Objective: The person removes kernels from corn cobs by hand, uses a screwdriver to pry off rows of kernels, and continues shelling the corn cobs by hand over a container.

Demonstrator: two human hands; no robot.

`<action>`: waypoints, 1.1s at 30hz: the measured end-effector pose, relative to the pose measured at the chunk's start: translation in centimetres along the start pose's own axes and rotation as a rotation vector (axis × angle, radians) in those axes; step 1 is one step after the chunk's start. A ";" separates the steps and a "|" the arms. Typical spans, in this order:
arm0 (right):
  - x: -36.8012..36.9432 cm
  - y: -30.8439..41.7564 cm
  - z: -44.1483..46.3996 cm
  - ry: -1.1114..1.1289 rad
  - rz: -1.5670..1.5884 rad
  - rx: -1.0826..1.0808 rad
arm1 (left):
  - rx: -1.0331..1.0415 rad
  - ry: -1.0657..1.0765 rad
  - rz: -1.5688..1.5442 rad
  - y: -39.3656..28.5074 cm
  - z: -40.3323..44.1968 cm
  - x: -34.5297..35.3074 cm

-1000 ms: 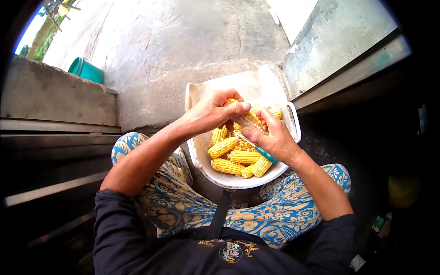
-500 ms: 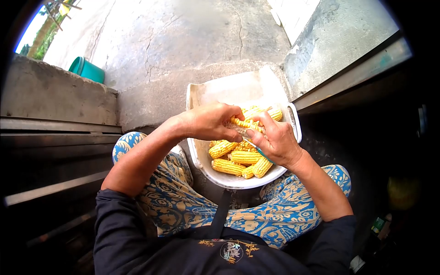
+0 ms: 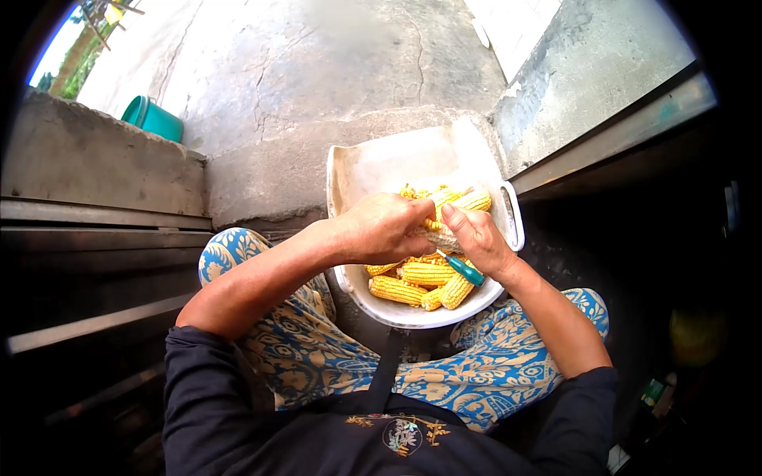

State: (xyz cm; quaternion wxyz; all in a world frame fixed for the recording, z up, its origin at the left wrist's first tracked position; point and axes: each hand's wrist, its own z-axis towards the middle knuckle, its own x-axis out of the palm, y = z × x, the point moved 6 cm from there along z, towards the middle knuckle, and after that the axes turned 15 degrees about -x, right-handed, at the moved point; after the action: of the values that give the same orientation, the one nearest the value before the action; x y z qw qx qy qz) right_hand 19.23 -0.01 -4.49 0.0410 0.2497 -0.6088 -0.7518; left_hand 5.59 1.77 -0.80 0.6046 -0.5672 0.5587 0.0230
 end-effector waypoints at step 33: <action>0.0 1.9 0.2 0.303 0.550 0.341 | -0.133 0.286 -0.606 0.5 0.1 -2.2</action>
State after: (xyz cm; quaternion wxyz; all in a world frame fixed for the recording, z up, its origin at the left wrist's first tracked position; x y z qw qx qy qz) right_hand 18.71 -0.28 -2.67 0.2896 0.1885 -0.7571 -0.5545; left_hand 4.47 3.34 0.35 0.4612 -0.7430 0.4412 -0.2013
